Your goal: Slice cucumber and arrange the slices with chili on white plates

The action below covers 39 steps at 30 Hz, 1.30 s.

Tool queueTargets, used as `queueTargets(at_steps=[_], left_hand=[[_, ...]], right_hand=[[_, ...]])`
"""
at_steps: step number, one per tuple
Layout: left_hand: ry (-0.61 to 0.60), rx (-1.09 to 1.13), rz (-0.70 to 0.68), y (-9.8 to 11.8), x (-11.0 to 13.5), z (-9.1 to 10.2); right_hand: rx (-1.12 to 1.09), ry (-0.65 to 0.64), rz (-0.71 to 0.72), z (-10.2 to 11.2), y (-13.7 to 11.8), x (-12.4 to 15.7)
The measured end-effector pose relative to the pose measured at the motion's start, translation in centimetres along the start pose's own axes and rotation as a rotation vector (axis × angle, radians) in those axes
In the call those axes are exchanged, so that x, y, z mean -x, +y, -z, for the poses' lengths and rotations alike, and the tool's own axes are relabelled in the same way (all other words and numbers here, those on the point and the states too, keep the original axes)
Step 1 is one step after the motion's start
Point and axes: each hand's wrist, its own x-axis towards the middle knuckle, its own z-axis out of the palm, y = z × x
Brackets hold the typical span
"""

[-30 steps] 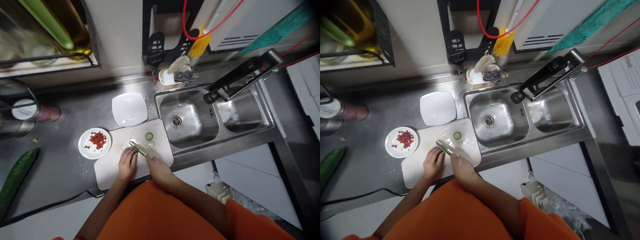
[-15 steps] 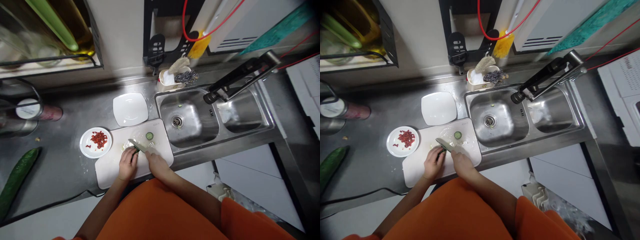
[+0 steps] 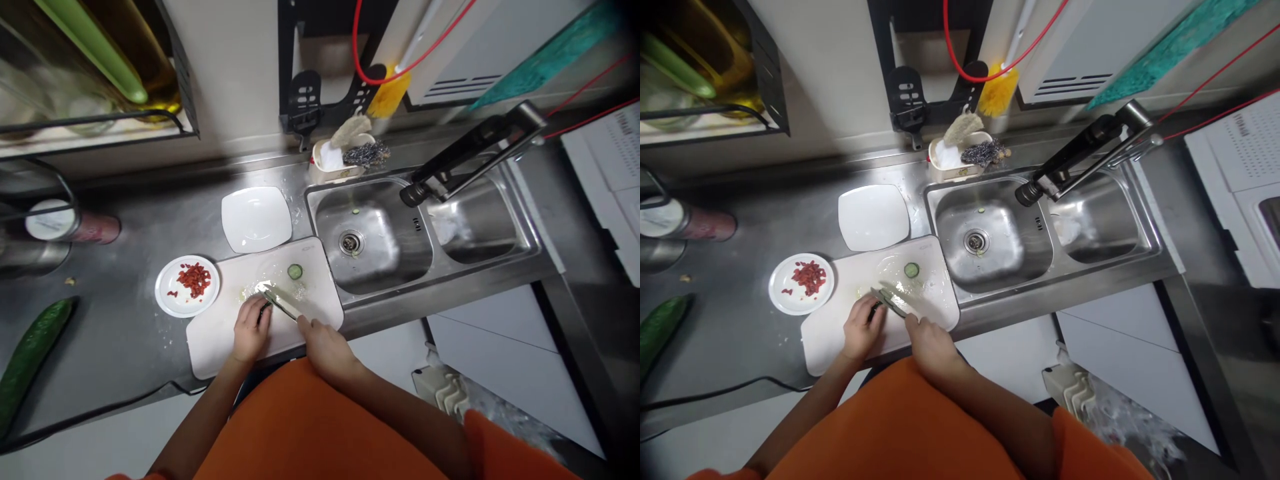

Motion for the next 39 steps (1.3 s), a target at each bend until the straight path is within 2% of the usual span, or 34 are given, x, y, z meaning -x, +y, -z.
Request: queueTargets(at_steps=[17, 39], left_hand=[[-0.006, -0.005, -0.013, -0.2, 0.0, 0.0], [0.001, 0.027, -0.023, 0.1, -0.3, 0.1]], right_hand=[[0.017, -0.008, 0.005, 0.2, -0.3, 0.1], [0.017, 0.034, 0.010, -0.2, -1.0, -1.6]])
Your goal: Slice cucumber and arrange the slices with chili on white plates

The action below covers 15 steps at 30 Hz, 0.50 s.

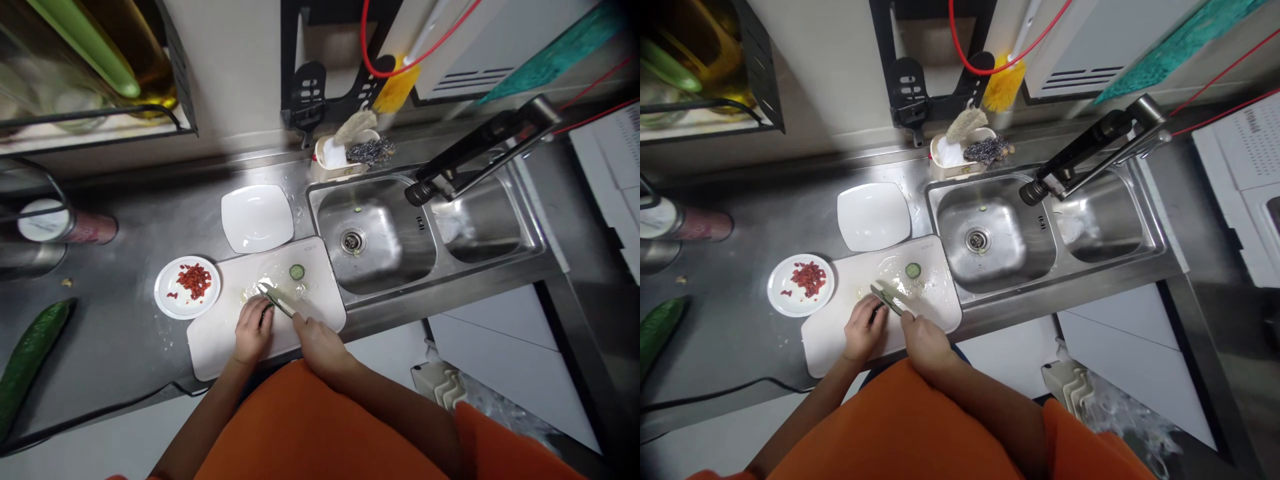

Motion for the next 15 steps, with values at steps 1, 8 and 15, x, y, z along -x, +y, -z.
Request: queueTargets(at_steps=[1, 8, 15], left_hand=[[-0.002, 0.002, 0.000, 0.0, 0.0, 0.0], [-0.016, 0.024, 0.017, -0.1, -0.1, 0.0], [-0.031, 0.031, 0.026, 0.0, -0.1, 0.1]], right_hand=[[-0.006, 0.003, -0.003, -0.1, 0.0, -0.2], [-0.041, 0.010, 0.025, -1.0, 0.2, -1.8], [-0.021, 0.096, 0.053, -2.5, 0.0, -3.5]])
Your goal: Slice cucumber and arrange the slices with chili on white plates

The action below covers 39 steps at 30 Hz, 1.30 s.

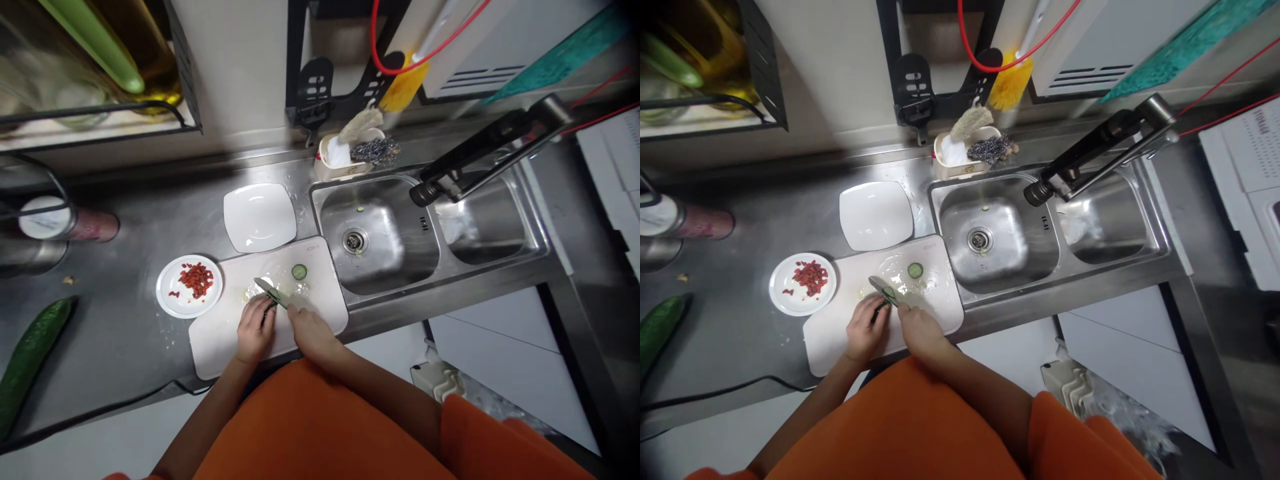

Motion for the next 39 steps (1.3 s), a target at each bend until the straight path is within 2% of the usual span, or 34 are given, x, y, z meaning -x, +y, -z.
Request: queueTargets(at_steps=[7, 15, 26, 30, 34, 36, 39], left_hand=[[-0.003, -0.017, 0.012, -0.2, 0.3, -0.1], [-0.009, -0.018, 0.034, 0.2, 0.3, 0.1], [0.027, -0.041, 0.024, 0.0, 0.6, -0.1], [0.045, -0.035, 0.036, 0.8, 0.2, 0.8], [0.113, -0.062, 0.000, 2.2, -1.8, 1.8], [0.023, -0.064, -0.017, 2.7, -3.5, 1.7], [-0.237, -0.078, 0.005, 3.0, -6.2, 0.5]], right_hand=[[-0.031, 0.028, -0.019, -0.2, 0.3, 0.1], [-0.057, -0.014, -0.085, 1.1, 2.0, 1.7], [0.015, -0.086, -0.055, 2.0, 0.7, 4.8], [0.076, 0.013, -0.085, 2.2, 1.5, 4.9], [0.172, 0.167, -0.103, 2.4, 3.0, 4.3], [0.217, 0.205, -0.120, 2.4, 3.7, 3.8], [0.253, 0.229, -0.141, 2.3, 4.5, 3.2]])
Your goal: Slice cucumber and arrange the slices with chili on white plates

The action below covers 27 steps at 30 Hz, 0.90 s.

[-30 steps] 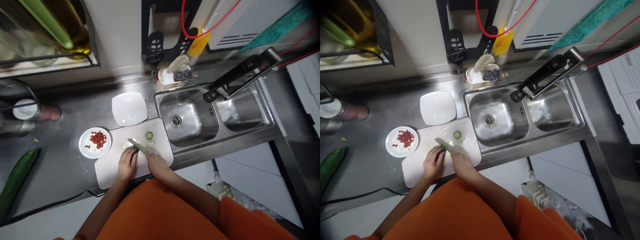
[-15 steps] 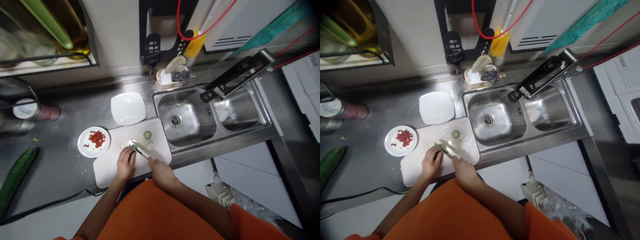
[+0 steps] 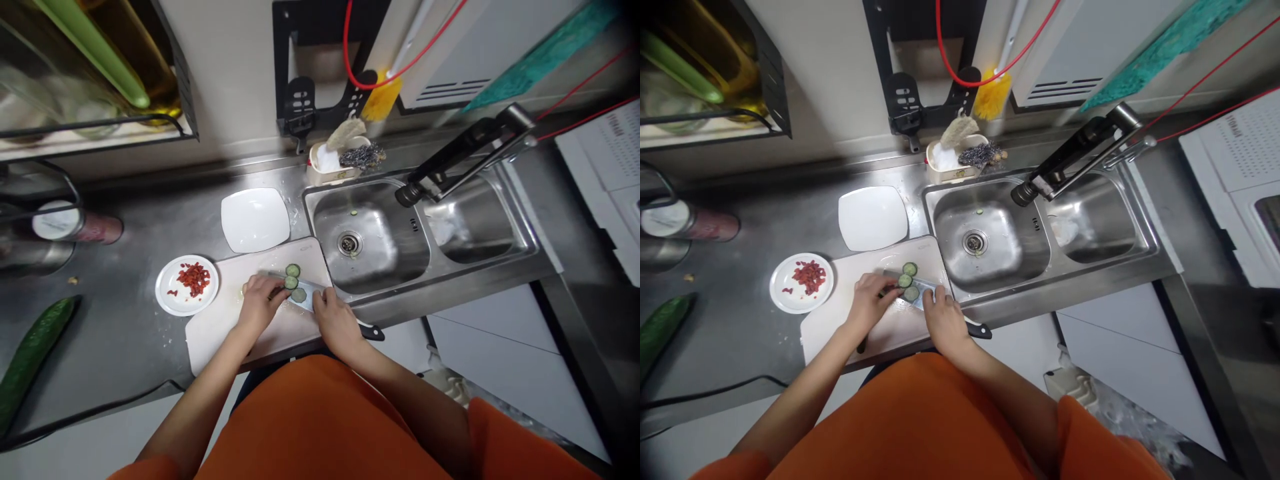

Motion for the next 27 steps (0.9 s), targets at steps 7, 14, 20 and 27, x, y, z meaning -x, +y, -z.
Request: queueTargets(at_steps=[7, 14, 20, 27], left_hand=[[-0.194, -0.018, 0.136, 0.2, -4.7, -2.4], [-0.152, 0.007, 0.139, 0.8, -4.1, -1.9], [-0.351, 0.079, -0.018, 1.4, -2.7, -1.1], [-0.286, -0.033, 0.128, 1.0, -6.1, -1.5]], right_hand=[[0.028, 0.015, 0.006, -0.3, 0.9, -0.1], [0.038, 0.001, 0.001, -0.2, 0.9, 0.7], [0.053, 0.000, -0.003, 0.0, 1.1, 0.4], [0.062, 0.006, 0.041, 1.0, 1.0, 0.1]])
